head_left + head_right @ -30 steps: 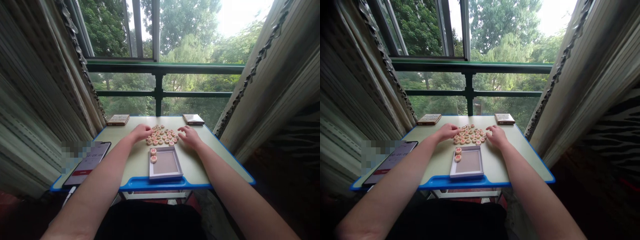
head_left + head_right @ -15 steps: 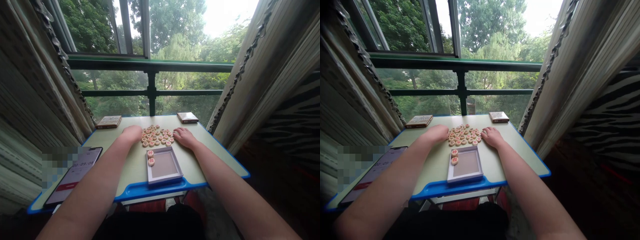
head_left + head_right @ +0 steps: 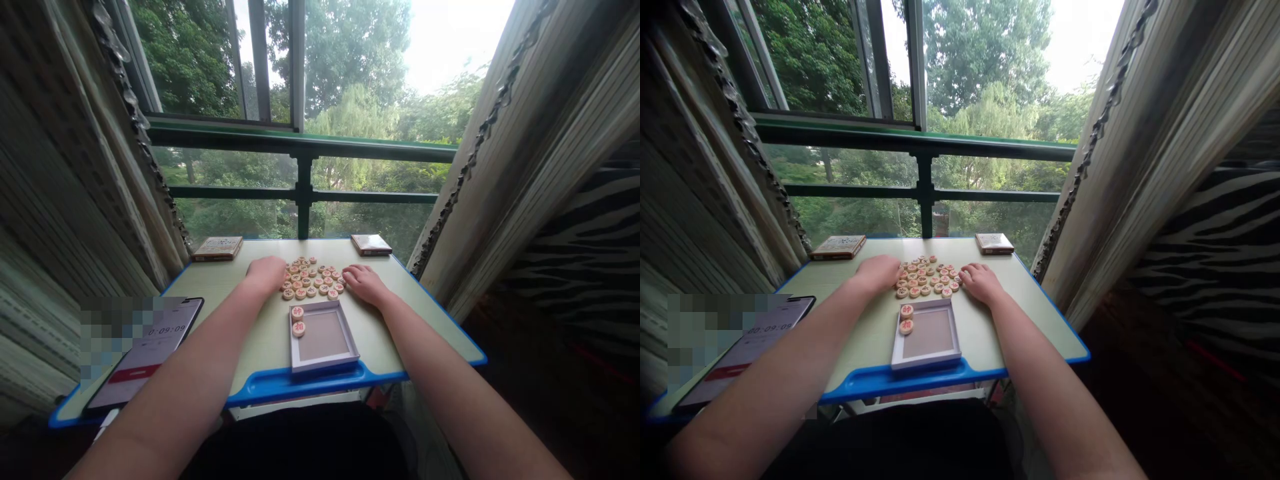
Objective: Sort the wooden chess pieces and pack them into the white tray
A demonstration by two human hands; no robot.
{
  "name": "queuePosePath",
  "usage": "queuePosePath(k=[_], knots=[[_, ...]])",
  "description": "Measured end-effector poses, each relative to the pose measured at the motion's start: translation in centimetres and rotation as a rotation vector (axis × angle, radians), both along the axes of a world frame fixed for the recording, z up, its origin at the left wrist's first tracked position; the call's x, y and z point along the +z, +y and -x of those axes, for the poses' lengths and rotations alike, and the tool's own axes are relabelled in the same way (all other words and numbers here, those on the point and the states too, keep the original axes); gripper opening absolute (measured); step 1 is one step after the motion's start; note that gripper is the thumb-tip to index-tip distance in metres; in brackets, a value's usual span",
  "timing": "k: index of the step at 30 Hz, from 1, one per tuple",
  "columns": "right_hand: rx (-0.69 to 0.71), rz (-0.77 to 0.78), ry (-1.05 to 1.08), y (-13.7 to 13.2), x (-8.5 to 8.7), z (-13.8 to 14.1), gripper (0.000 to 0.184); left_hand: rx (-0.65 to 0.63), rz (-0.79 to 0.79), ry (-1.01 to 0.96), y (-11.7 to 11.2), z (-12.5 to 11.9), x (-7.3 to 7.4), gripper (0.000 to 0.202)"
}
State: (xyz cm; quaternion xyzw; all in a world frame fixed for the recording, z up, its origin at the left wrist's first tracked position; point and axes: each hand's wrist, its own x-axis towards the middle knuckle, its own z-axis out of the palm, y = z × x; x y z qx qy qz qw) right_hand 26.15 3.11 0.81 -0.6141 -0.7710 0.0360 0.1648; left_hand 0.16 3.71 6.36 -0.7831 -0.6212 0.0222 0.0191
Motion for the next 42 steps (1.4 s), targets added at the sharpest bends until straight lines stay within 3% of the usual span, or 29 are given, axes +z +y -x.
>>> queuePosePath(k=[12, 18, 24, 28, 32, 35, 38, 42], knots=[[-0.019, 0.008, -0.002, -0.8, 0.2, 0.7, 0.040, -0.092, -0.103, -0.025, 0.0, 0.2, 0.1, 0.037], [-0.023, -0.057, 0.045, -0.5, 0.5, 1.1, 0.043, -0.156, -0.086, -0.104, 0.1, -0.2, -1.3, 0.037], [0.195, -0.028, 0.130, -0.6, 0.2, 2.2, 0.042, -0.259, -0.083, -0.245, 0.6, -0.3, -2.5, 0.033], [0.148, -0.065, 0.124, -0.5, 0.7, 2.6, 0.038, -0.319, -0.168, -0.394, 0.9, -0.7, -3.0, 0.028], [0.038, -0.003, -0.011, 1.3, 2.2, 4.0, 0.029, -0.317, -0.208, -0.476, 0.9, -0.8, -2.8, 0.025], [0.063, 0.020, -0.012, 3.7, 3.0, 5.7, 0.033, -0.241, -0.207, -0.450, 0.9, -0.5, -2.5, 0.026], [0.061, 0.005, -0.004, 5.6, 3.0, 6.9, 0.038, -0.160, -0.247, -0.389, 1.1, 0.1, -2.5, 0.030], [0.061, 0.013, 0.014, 6.4, 2.5, 7.3, 0.026, -0.173, -0.283, -0.284, 1.5, 0.3, -2.8, 0.030]])
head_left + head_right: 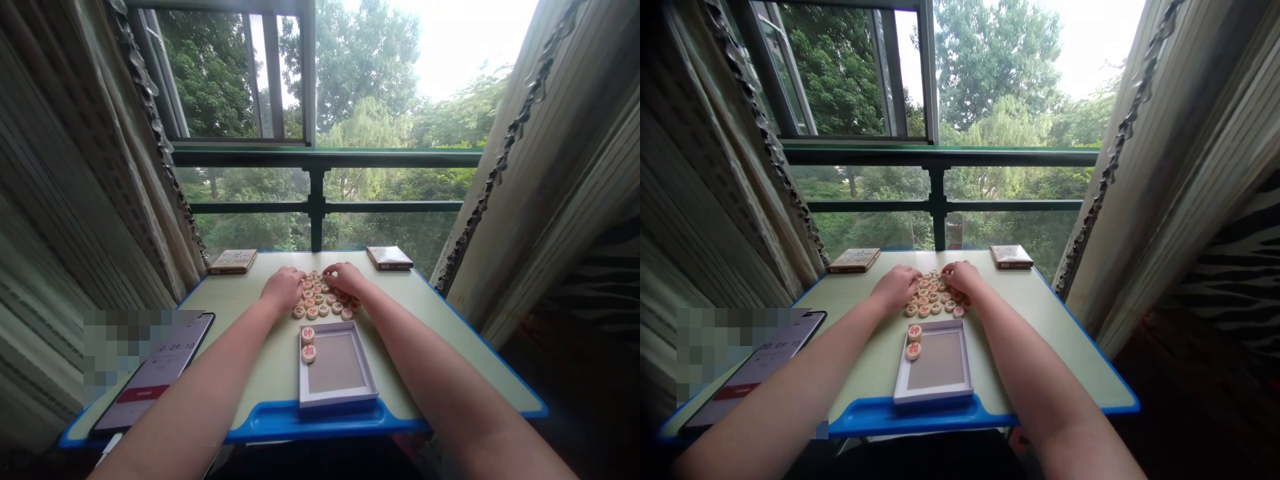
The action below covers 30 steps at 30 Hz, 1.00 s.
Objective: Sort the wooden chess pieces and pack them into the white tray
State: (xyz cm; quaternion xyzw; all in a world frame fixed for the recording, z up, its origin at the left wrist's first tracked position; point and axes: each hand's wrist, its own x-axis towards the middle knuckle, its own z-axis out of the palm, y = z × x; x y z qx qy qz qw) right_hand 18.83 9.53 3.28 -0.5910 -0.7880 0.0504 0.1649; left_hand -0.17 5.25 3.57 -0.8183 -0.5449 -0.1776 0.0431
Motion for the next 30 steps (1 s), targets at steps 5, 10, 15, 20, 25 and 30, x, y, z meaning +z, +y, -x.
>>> queuePosePath(k=[5, 10, 15, 20, 25, 30], knots=[[-0.045, -0.004, 0.052, 0.1, -0.4, -0.1, 0.023, -0.021, -0.003, -0.001, 0.2, -0.1, -0.1, 0.032], [-0.049, -0.051, 0.126, -0.7, 1.1, 0.0, 0.026, -0.046, 0.152, -0.195, -0.1, 0.5, 1.0, 0.029], [0.127, 0.013, 0.274, -5.6, 2.9, 0.0, 0.022, -0.091, 0.482, -0.471, -1.1, 1.0, 2.6, 0.021], [0.478, -0.170, 0.362, -12.0, 1.9, 0.8, 0.011, -0.164, 0.681, -0.474, -2.0, 1.1, 2.9, 0.020], [0.712, -0.203, 0.329, -14.0, 1.4, 2.1, 0.010, -0.236, 0.726, -0.477, -3.0, 1.3, 2.8, 0.016], [0.783, -0.210, 0.228, -13.9, 1.2, 2.3, 0.012, -0.251, 0.752, -0.471, -3.4, 1.1, 2.9, 0.014]])
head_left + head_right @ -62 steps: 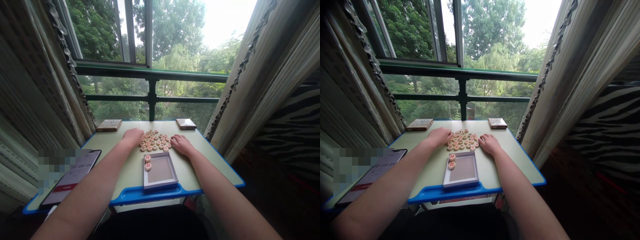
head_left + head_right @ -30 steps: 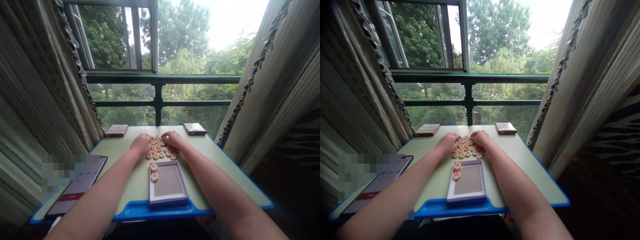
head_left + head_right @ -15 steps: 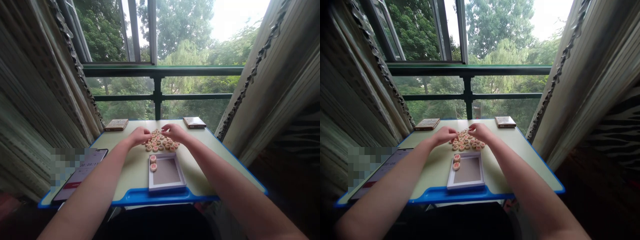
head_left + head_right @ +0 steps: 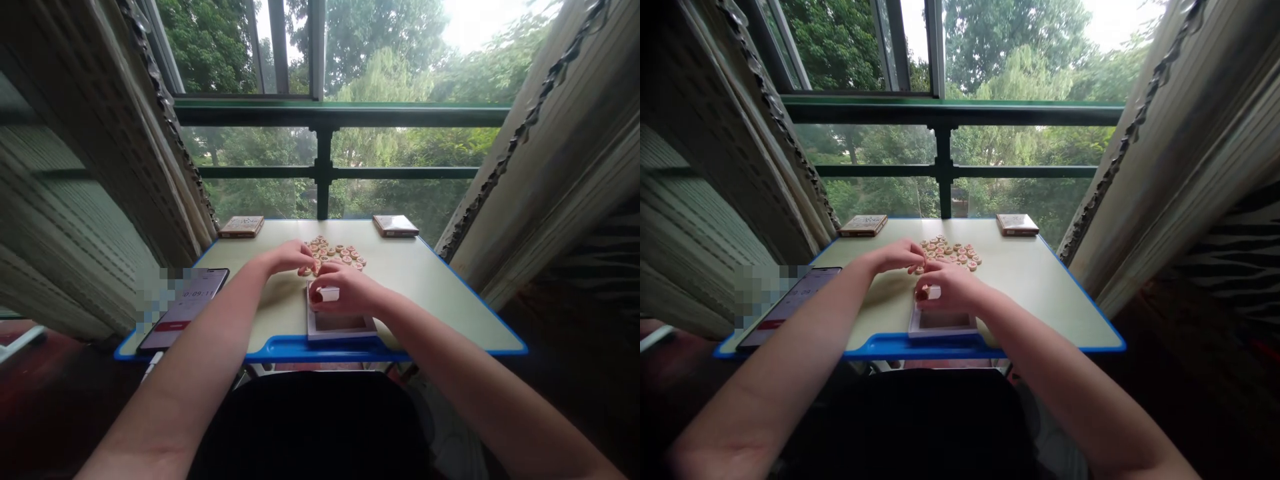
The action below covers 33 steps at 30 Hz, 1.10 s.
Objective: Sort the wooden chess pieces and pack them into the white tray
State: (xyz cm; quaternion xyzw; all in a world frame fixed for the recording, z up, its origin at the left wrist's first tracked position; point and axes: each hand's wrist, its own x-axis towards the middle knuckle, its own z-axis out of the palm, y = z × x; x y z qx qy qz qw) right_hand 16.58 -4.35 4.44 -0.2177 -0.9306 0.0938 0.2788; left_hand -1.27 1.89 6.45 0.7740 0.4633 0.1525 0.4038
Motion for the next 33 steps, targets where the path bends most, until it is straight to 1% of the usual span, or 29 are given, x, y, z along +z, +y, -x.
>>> queuePosePath(k=[4, 8, 13, 17, 22, 27, 33], knots=[[-0.059, -0.004, -0.072, 0.2, -0.4, -0.1, 0.013, 0.018, 0.010, -0.007, 0.3, 0.0, -0.2, 0.017], [-0.079, -0.006, -0.101, 0.3, -0.5, 0.0, 0.013, 0.005, 0.009, -0.001, 0.5, 0.2, -0.3, 0.018], [-0.083, -0.056, -0.113, 0.4, -0.7, 0.0, 0.014, 0.012, -0.025, 0.016, 1.0, 0.4, -0.8, 0.018], [-0.075, -0.064, -0.112, 0.5, -0.9, -0.1, 0.013, 0.014, -0.049, 0.033, 1.3, 0.6, -1.0, 0.021], [-0.069, -0.045, -0.091, 0.5, -1.0, -0.1, 0.011, 0.017, -0.051, 0.042, 1.0, 0.6, -0.7, 0.019], [-0.077, -0.018, -0.074, 0.6, -1.0, -0.2, 0.016, 0.009, -0.002, 0.043, 0.5, 0.6, -0.3, 0.020], [-0.049, -0.004, -0.062, 0.5, -0.8, -0.2, 0.011, 0.007, 0.005, 0.052, 0.5, 0.5, -0.2, 0.020]])
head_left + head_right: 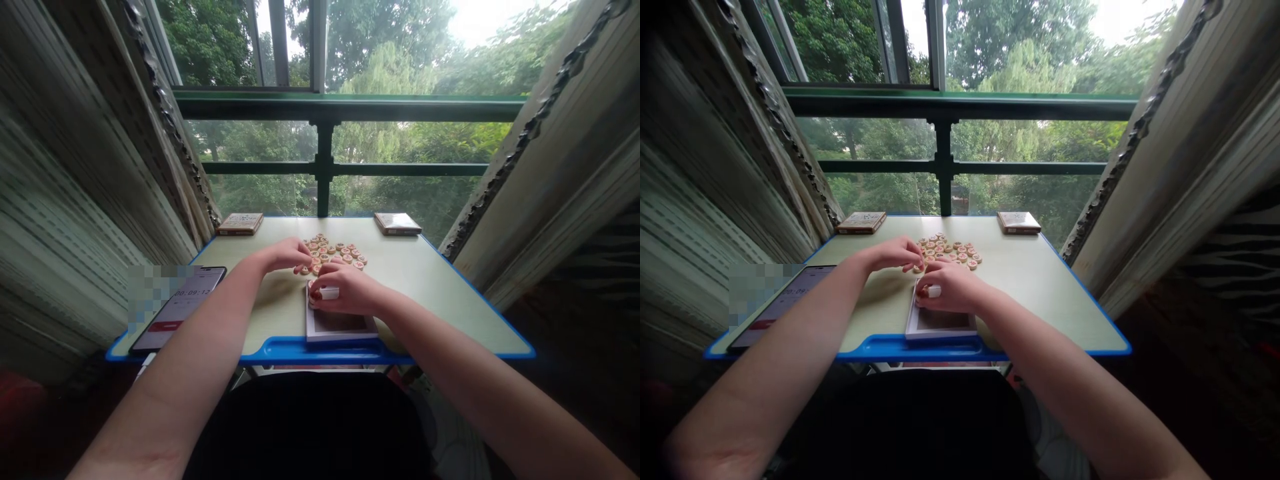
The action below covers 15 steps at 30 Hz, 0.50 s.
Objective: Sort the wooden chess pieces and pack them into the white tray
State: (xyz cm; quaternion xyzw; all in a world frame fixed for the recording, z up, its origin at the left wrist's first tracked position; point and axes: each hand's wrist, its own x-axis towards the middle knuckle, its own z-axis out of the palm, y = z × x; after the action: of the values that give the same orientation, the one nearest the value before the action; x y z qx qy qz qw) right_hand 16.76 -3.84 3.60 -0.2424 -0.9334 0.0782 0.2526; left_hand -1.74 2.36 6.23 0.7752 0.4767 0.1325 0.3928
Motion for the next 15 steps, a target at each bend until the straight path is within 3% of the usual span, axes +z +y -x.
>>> queuePosePath(k=[15], knots=[[-0.004, 0.005, -0.028, 0.22, -0.46, 0.05, 0.016, 0.006, -0.018, 0.010, -0.01, 0.07, -0.01, 0.019]])
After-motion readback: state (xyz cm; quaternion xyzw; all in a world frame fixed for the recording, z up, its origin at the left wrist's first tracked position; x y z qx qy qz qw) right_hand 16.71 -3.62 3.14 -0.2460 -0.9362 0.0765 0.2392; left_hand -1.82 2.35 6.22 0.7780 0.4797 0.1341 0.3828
